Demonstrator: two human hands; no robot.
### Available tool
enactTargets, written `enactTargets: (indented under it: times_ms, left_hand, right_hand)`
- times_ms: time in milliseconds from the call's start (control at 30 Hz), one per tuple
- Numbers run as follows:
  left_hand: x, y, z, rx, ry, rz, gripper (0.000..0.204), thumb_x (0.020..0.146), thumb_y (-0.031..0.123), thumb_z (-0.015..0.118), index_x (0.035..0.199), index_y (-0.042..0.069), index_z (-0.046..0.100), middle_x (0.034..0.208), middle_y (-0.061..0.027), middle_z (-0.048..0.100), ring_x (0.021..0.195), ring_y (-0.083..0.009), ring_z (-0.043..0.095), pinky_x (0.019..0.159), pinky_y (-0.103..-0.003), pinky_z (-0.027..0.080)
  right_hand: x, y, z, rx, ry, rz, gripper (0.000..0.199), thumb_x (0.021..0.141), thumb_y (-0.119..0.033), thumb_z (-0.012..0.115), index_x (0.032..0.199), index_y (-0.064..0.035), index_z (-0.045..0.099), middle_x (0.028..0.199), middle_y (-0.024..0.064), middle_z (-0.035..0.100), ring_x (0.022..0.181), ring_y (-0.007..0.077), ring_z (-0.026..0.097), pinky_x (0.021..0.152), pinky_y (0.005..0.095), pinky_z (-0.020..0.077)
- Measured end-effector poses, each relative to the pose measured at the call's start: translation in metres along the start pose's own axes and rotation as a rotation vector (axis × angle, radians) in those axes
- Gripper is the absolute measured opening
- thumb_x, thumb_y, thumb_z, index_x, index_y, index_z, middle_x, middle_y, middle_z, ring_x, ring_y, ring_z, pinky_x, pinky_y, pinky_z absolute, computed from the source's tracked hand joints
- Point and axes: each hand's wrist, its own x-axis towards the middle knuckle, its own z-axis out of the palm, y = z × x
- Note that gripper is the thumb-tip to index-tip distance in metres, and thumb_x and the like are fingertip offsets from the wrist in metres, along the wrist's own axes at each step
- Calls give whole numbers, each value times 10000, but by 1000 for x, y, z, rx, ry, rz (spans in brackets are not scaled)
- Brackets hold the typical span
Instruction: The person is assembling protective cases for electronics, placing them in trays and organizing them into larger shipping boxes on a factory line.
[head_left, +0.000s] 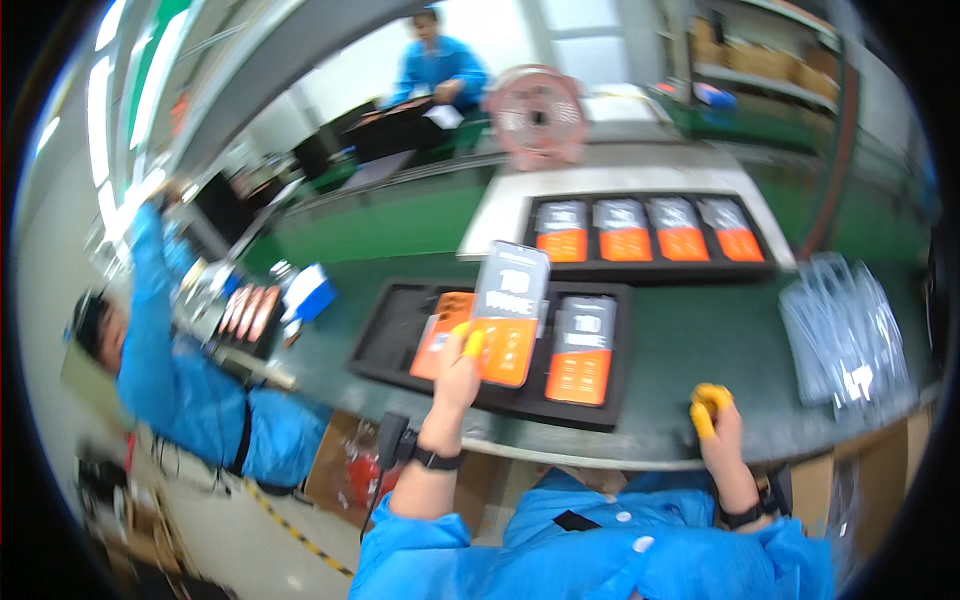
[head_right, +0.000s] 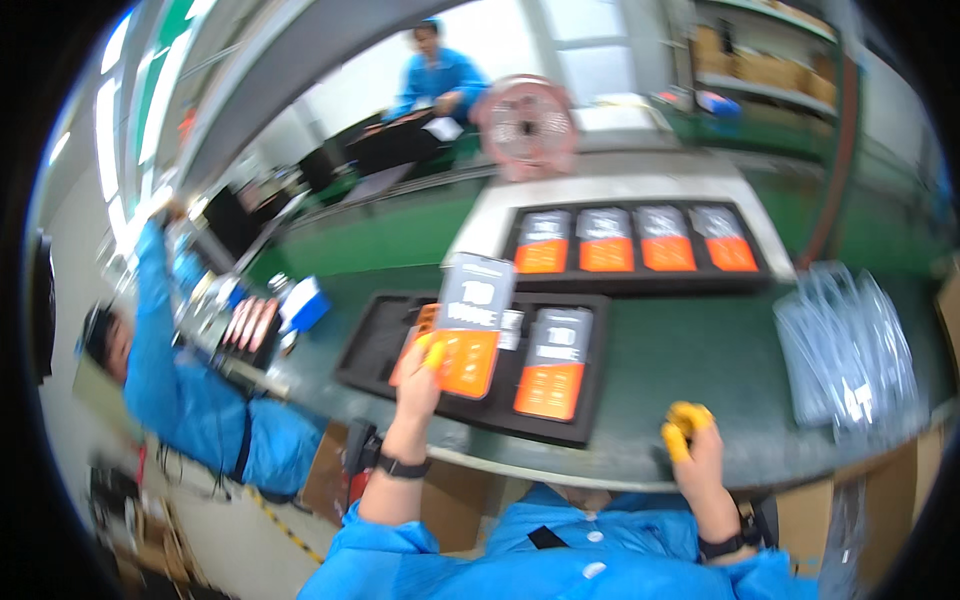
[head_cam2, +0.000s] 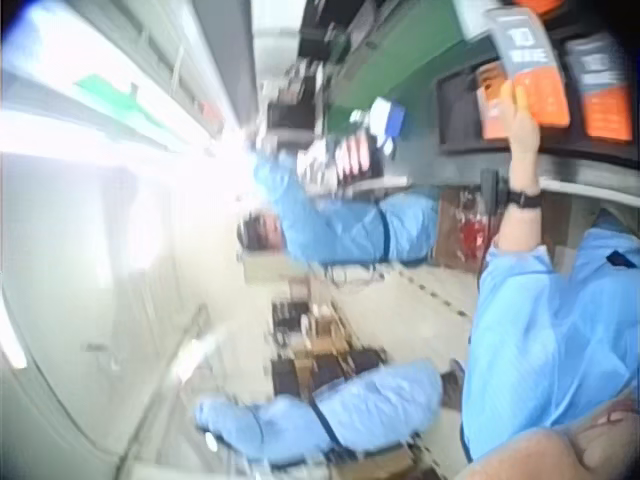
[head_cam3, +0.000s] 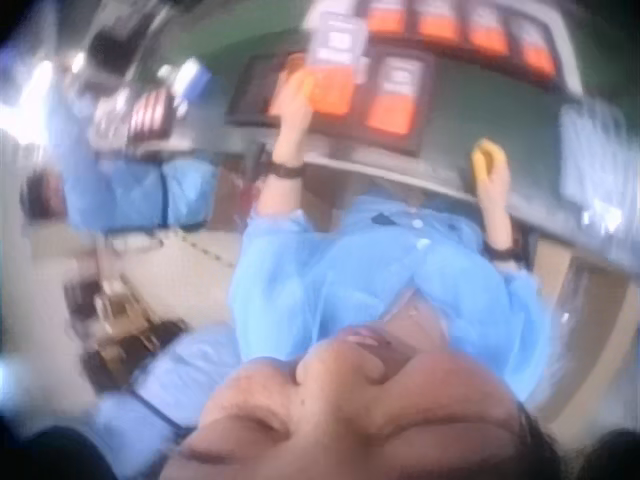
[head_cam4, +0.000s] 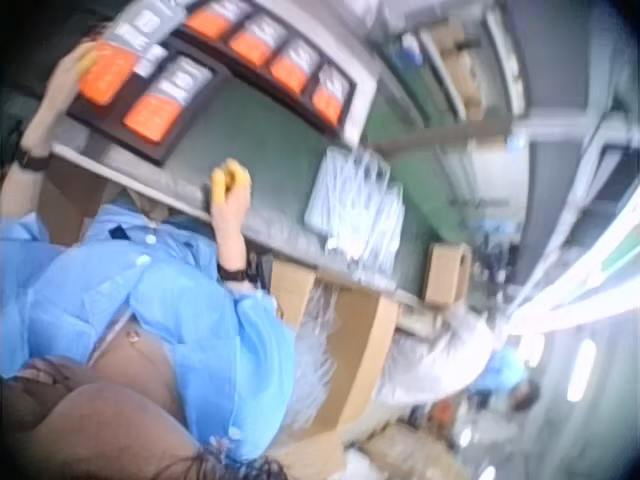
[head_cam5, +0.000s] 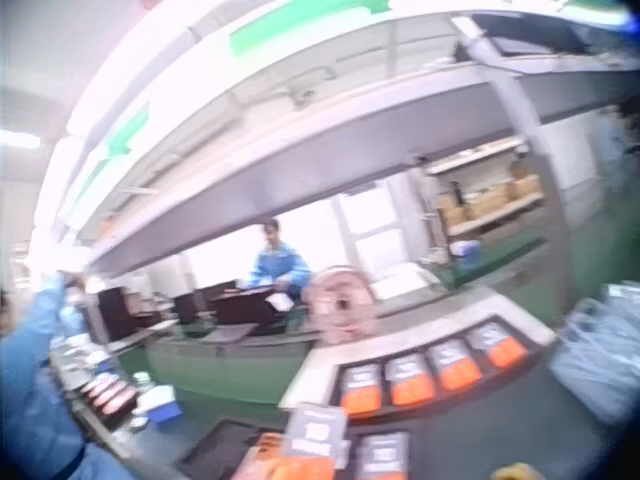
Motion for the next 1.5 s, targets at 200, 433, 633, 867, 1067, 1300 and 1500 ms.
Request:
enactTargets:
  times_ms: [200, 433, 633, 867, 1067, 1300, 1500]
  left_hand:
    - [42, -75, -52, 646, -112, -104, 219, 844, 173, 467, 872, 10, 609, 772, -102, 618, 695, -211, 579, 649, -349, 449]
    - [-6, -42, -2, 992, 337, 301, 340, 813, 264, 534, 995, -22, 514, 972, -177, 514, 940, -336, 488, 796, -426, 408]
    - [-20, -36, -9, 822, 368, 354, 293, 795, 161, 536, 1029, -14, 518, 1015, -172, 491, 981, -338, 456, 842, -420, 375]
    - [-50, 11, -62, 697, 517, 531, 307, 804, 188, 552, 1025, -23, 529, 972, -179, 514, 936, -332, 483, 821, -391, 394]
    - [-100, 74, -132, 728, 709, 606, 226, 788, 107, 589, 993, 25, 539, 971, -135, 543, 917, -293, 517, 807, -361, 421]
    - [-141, 62, -256, 700, 1058, 501, 178, 835, 132, 555, 973, 19, 539, 974, -132, 549, 917, -272, 518, 841, -348, 401]
    - [-206, 38, -437, 757, 1776, 231, 279, 825, 140, 566, 1026, -38, 486, 969, -160, 543, 911, -282, 528, 813, -362, 406]
  right_hand:
    - [0, 34, -15, 219, -32, 66, 95, 803, -89, 571, 852, -8, 560, 814, 58, 537, 736, 131, 485, 685, 254, 405]
    - [34, 117, -11, 126, -51, -2, 168, 790, -122, 615, 903, -22, 541, 801, 30, 523, 720, 129, 495, 666, 241, 403]
    - [12, 11, 0, -31, -58, -24, 197, 864, -176, 528, 906, 10, 577, 839, 85, 592, 781, 179, 528, 736, 295, 430]
    - [10, 13, 1, 75, -37, -35, 170, 870, -174, 518, 881, -17, 582, 815, 47, 573, 741, 143, 503, 673, 266, 416]
    - [5, 9, 1, 122, 14, -7, 170, 874, -170, 508, 887, -16, 579, 814, 47, 569, 745, 149, 503, 679, 268, 416]
    - [1, 3, -1, 82, 29, 24, 166, 881, -161, 507, 889, -10, 576, 820, 64, 565, 772, 157, 509, 713, 278, 428]
    - [-5, 0, -1, -224, -182, -379, 211, 868, -195, 538, 976, -15, 552, 968, 91, 543, 883, 167, 512, 767, 278, 447]
